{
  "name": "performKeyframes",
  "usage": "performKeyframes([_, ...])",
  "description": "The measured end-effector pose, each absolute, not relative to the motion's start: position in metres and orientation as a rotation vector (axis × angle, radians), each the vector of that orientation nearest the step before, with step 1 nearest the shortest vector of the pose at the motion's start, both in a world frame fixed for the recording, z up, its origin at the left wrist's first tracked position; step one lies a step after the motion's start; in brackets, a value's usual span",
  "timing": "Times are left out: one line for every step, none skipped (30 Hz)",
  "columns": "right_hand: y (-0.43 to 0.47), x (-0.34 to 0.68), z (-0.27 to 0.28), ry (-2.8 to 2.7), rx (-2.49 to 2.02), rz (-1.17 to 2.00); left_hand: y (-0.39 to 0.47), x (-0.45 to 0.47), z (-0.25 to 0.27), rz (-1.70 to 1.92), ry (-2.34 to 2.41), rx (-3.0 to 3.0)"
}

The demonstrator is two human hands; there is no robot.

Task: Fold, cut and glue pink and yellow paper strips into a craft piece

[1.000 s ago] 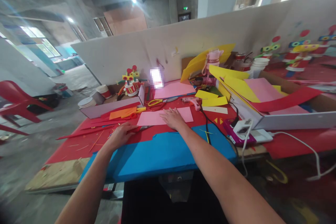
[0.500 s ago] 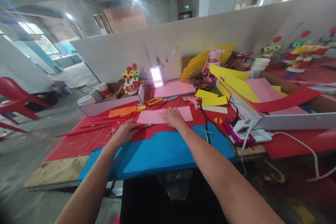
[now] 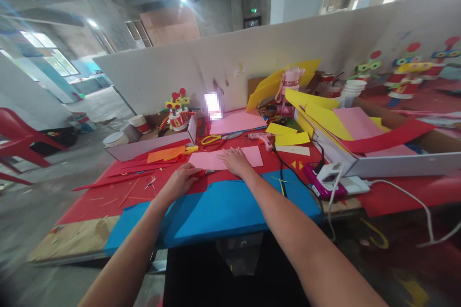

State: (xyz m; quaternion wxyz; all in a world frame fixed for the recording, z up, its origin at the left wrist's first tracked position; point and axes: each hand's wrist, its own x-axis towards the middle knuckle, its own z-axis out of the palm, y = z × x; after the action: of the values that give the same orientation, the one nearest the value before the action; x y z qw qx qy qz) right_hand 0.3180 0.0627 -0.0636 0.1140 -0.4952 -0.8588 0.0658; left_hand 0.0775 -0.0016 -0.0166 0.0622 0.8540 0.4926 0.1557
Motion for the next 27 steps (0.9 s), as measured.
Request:
performKeyframes([0.063,0.318,-0.064,-2.518,-1.453,0.199,-0.002,0.078,-0.017,0.467,1.489,2.580])
performKeyframes([0.064,0.318,-0.064,-2.517,-1.455,0.203,-0.003,0.078,-0.017,0.464,1.492,2.578])
performKeyframes([0.064,0.318,-0.064,-2.516,-1.457,0.204,-0.003,0.078,-0.017,0.460,1.491,2.579])
performKeyframes([0.065,0.318,-0.064,-2.515,-1.458,0.203,-0.004,0.079,-0.017,0.458,1.493,2.583])
performKeyframes([0.065,0.318,-0.065,-2.514,-1.458,0.201,-0.004,0.080,-0.016,0.457,1.500,2.590])
performKeyframes([0.065,0.318,-0.065,-2.513,-1.456,0.200,-0.005,0.082,-0.015,0.456,1.509,2.598])
performKeyframes([0.066,0.318,-0.065,-2.515,-1.451,0.200,-0.004,0.084,-0.014,0.452,1.516,2.605])
performKeyframes([0.066,0.318,-0.065,-2.517,-1.447,0.202,-0.004,0.086,-0.014,0.444,1.520,2.610])
performKeyframes([0.066,0.318,-0.065,-2.517,-1.445,0.206,-0.004,0.088,-0.013,0.437,1.521,2.610])
performKeyframes([0.066,0.318,-0.065,-2.516,-1.443,0.211,-0.004,0.089,-0.012,0.435,1.515,2.604])
performKeyframes([0.066,0.318,-0.065,-2.514,-1.441,0.216,-0.004,0.090,-0.012,0.434,1.501,2.597])
performKeyframes([0.066,0.319,-0.065,-2.512,-1.439,0.220,-0.005,0.091,-0.012,0.435,1.488,2.591])
performKeyframes([0.066,0.320,-0.065,-2.510,-1.436,0.224,-0.005,0.091,-0.012,0.439,1.484,2.587])
performKeyframes([0.066,0.320,-0.065,-2.507,-1.436,0.228,-0.005,0.091,-0.013,0.444,1.487,2.589])
performKeyframes([0.066,0.320,-0.065,-2.502,-1.437,0.231,-0.005,0.090,-0.014,0.450,1.493,2.597])
performKeyframes([0.065,0.320,-0.065,-2.492,-1.442,0.234,-0.005,0.089,-0.015,0.457,1.496,2.607])
performKeyframes([0.065,0.319,-0.065,-2.480,-1.450,0.238,-0.005,0.088,-0.015,0.468,1.495,2.615])
performKeyframes([0.063,0.317,-0.064,-2.469,-1.456,0.246,-0.004,0.085,-0.016,0.482,1.492,2.620])
performKeyframes([0.062,0.314,-0.063,-2.459,-1.458,0.256,-0.004,0.082,-0.016,0.495,1.491,2.622])
performKeyframes([0.061,0.309,-0.063,-2.450,-1.458,0.269,-0.003,0.078,-0.017,0.504,1.499,2.620])
performKeyframes([0.060,0.303,-0.062,-2.441,-1.456,0.284,-0.003,0.073,-0.016,0.511,1.519,2.614])
performKeyframes([0.059,0.297,-0.062,-2.431,-1.456,0.296,-0.003,0.068,-0.016,0.509,1.547,2.606])
performKeyframes([0.060,0.290,-0.061,-2.416,-1.468,0.306,-0.003,0.063,-0.015,0.505,1.576,2.595])
performKeyframes([0.060,0.284,-0.060,-2.401,-1.484,0.317,-0.003,0.059,-0.014,0.497,1.596,2.585])
performKeyframes([0.062,0.280,-0.059,-2.393,-1.495,0.332,-0.003,0.056,-0.013,0.487,1.606,2.579])
performKeyframes([0.065,0.279,-0.057,-2.395,-1.493,0.350,-0.003,0.054,-0.013,0.476,1.609,2.576])
performKeyframes([0.068,0.280,-0.055,-2.405,-1.474,0.367,-0.004,0.053,-0.012,0.463,1.608,2.577])
